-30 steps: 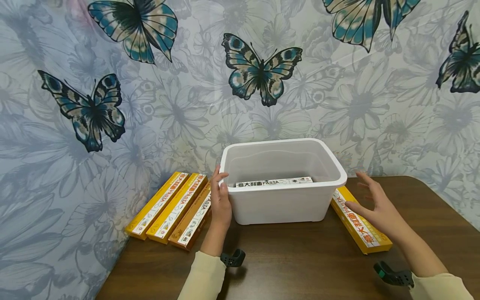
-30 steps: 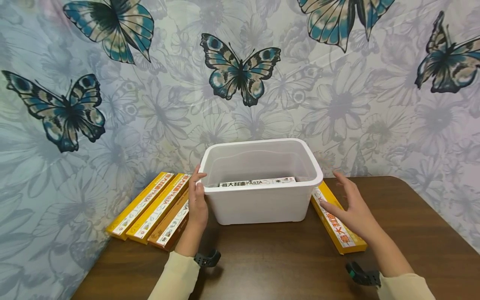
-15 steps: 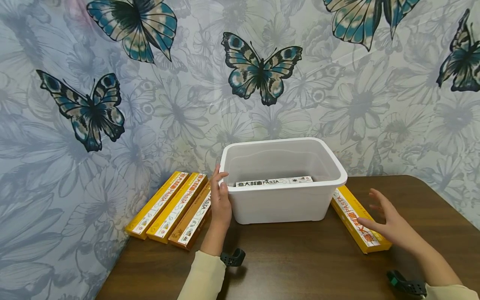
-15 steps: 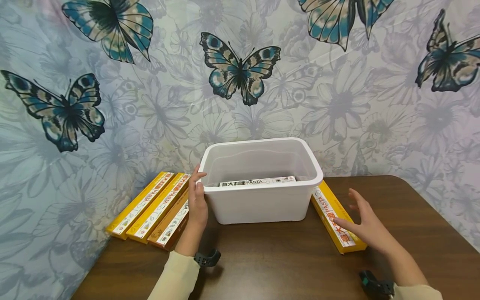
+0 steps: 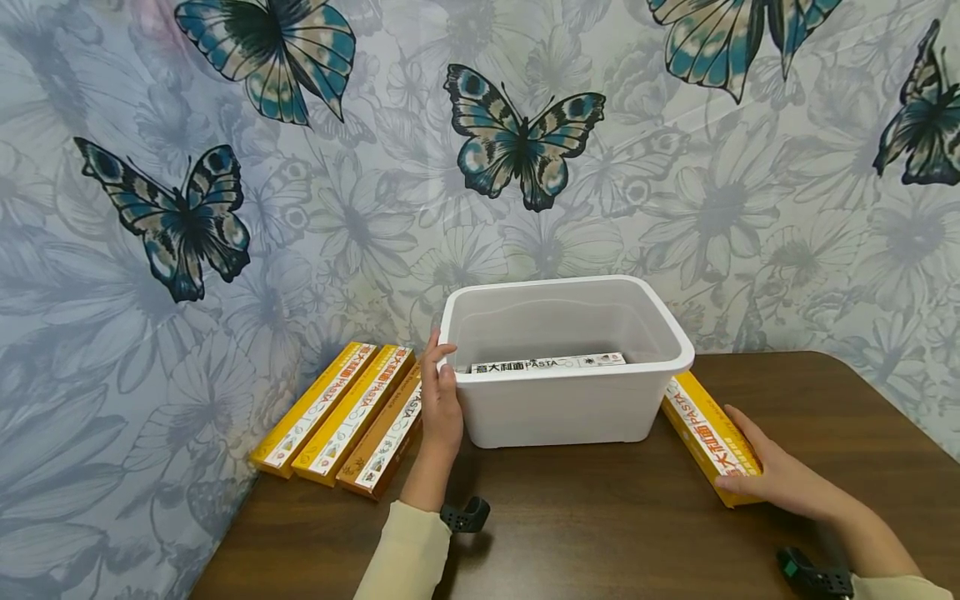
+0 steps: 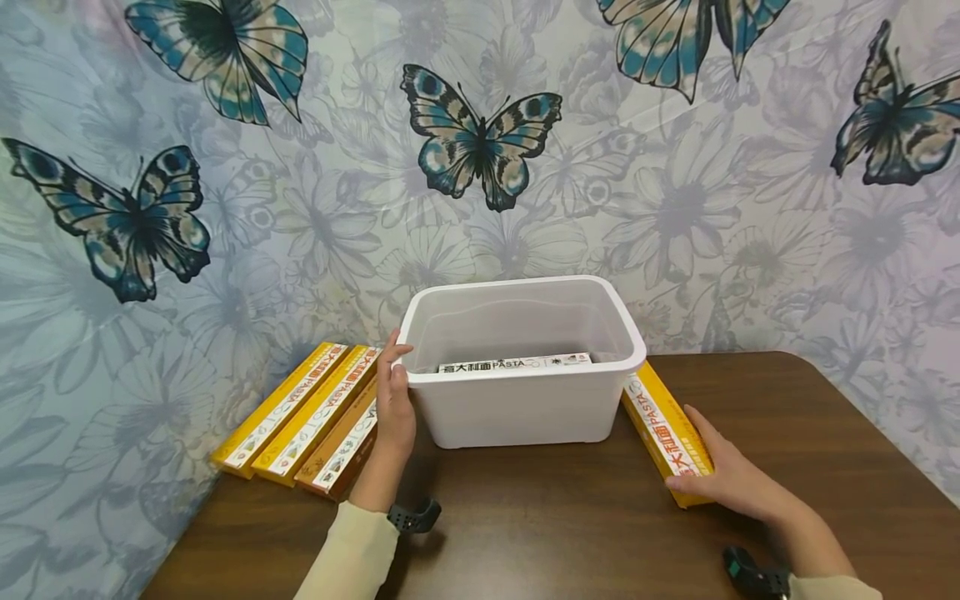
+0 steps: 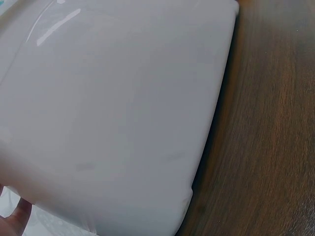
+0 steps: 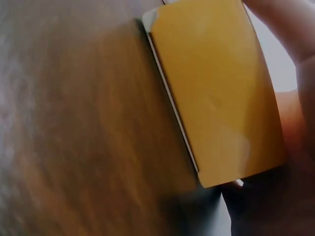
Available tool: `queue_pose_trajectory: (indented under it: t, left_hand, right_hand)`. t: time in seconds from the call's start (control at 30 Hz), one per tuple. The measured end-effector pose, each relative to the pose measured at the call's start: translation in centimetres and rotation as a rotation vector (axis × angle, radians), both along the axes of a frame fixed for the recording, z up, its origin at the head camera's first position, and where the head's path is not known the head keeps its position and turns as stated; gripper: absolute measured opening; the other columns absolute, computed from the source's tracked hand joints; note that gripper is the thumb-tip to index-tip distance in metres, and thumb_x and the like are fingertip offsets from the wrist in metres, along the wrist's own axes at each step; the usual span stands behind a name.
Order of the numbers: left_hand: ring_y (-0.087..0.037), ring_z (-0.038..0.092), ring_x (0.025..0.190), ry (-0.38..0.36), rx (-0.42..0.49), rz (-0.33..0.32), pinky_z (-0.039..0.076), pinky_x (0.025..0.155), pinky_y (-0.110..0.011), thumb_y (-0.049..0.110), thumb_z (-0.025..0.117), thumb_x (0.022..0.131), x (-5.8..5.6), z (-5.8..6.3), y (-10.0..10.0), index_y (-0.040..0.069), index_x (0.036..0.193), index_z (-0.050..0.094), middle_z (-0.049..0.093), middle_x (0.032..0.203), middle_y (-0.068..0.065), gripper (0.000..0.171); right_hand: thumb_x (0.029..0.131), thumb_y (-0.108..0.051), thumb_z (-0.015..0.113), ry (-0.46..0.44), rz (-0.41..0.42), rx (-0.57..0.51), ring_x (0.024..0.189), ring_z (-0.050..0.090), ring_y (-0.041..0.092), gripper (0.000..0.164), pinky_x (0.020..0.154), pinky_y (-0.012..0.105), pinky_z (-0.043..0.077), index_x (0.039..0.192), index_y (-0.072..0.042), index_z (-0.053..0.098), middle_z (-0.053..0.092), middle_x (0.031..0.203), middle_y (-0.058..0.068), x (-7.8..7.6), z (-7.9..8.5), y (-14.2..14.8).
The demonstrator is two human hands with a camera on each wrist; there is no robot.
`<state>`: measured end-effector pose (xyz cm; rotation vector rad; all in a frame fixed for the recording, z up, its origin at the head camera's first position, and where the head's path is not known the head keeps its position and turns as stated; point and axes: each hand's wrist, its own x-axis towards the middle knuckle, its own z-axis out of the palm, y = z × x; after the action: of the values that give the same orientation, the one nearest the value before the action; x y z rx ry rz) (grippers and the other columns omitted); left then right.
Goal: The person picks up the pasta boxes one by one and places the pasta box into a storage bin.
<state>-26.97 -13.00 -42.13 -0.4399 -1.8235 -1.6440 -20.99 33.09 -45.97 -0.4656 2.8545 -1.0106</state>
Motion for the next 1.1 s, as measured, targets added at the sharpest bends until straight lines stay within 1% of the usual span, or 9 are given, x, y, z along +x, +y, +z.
queue_pose_trajectory:
  t: [0.07,0.13,0.27,0.4,0.5,0.6,0.83,0.93,1.1]
  left_hand:
    - [-0.032,0.02,0.154,0.006,-0.004,0.002,0.014,0.121,-0.064,0.025,0.035,0.102,0.0,0.0,-0.1,0.007,0.129,0.048,0.023,0.166,-0.011,0.035]
    - [-0.033,0.019,0.154,0.011,-0.005,0.002,0.014,0.12,-0.065,0.025,0.036,0.102,0.0,0.0,-0.2,0.009,0.129,0.049,0.023,0.165,-0.014,0.034]
    - [-0.032,0.02,0.154,0.006,0.0,0.006,0.015,0.121,-0.064,0.024,0.036,0.102,0.0,0.0,-0.1,0.01,0.129,0.049,0.023,0.165,-0.012,0.033]
    - [-0.034,0.02,0.154,-0.001,0.006,0.008,0.015,0.121,-0.064,0.018,0.034,0.1,-0.1,0.0,0.0,0.007,0.129,0.048,0.023,0.165,-0.011,0.034]
    - [-0.036,0.019,0.154,-0.009,0.006,0.008,0.014,0.121,-0.065,0.012,0.033,0.099,-0.1,0.1,0.1,0.003,0.13,0.047,0.022,0.165,-0.014,0.036]
    - [-0.04,0.018,0.154,-0.02,0.002,0.009,0.013,0.121,-0.066,0.008,0.032,0.098,0.3,0.5,0.2,-0.002,0.129,0.046,0.021,0.165,-0.019,0.036]
    - [-0.044,0.019,0.152,-0.025,0.0,0.006,0.013,0.119,-0.068,0.012,0.032,0.1,2.7,3.0,0.8,-0.005,0.125,0.046,0.022,0.163,-0.026,0.033]
    - [-0.045,0.019,0.152,-0.017,0.003,0.006,0.013,0.119,-0.068,0.012,0.033,0.099,2.8,3.1,0.9,-0.005,0.125,0.046,0.022,0.162,-0.027,0.033]
    - [-0.043,0.019,0.153,-0.019,0.005,0.005,0.013,0.12,-0.066,0.007,0.033,0.097,1.2,1.4,0.5,-0.004,0.128,0.046,0.021,0.163,-0.026,0.035]
  right_hand:
    - [0.088,-0.028,0.072,0.024,0.026,-0.007,0.112,0.037,-0.01,0.104,0.078,0.025,0.044,0.159,-0.001,0.001,0.027,0.153,0.036,0.0,-0.1,0.0]
    - [0.087,-0.027,0.073,0.039,0.035,-0.007,0.108,0.032,-0.016,0.104,0.078,0.022,0.042,0.159,-0.001,0.002,0.028,0.154,0.035,0.0,-0.1,0.0]
    - [0.087,-0.03,0.072,0.018,0.01,0.026,0.12,0.044,0.012,0.104,0.078,0.027,0.044,0.158,0.002,0.004,0.028,0.152,0.036,-0.1,-0.1,0.0]
    - [0.09,-0.035,0.07,-0.009,-0.045,0.049,0.117,0.051,0.045,0.1,0.082,0.045,0.049,0.155,0.009,0.008,0.033,0.146,0.04,-0.2,-0.1,0.3]
    - [0.091,-0.038,0.068,-0.02,-0.088,0.056,0.116,0.051,0.05,0.096,0.084,0.056,0.048,0.153,0.012,0.013,0.036,0.142,0.041,-0.3,-0.1,0.6]
    - [0.093,-0.042,0.065,-0.022,-0.127,0.071,0.115,0.052,0.05,0.092,0.084,0.058,0.048,0.152,0.012,0.018,0.039,0.14,0.042,-0.3,-0.2,1.1]
    - [0.094,-0.046,0.063,0.01,-0.228,0.103,0.114,0.051,0.053,0.086,0.084,0.061,0.045,0.148,0.011,0.028,0.042,0.138,0.043,-0.5,-0.1,2.2]
    - [0.095,-0.045,0.062,0.027,-0.255,0.098,0.115,0.048,0.056,0.084,0.087,0.064,0.042,0.145,0.014,0.03,0.041,0.137,0.044,-0.5,-0.2,2.6]
    - [0.093,-0.043,0.065,0.073,-0.294,0.094,0.115,0.046,0.057,0.083,0.088,0.065,0.04,0.141,0.017,0.033,0.041,0.134,0.045,-0.6,-0.5,2.8]
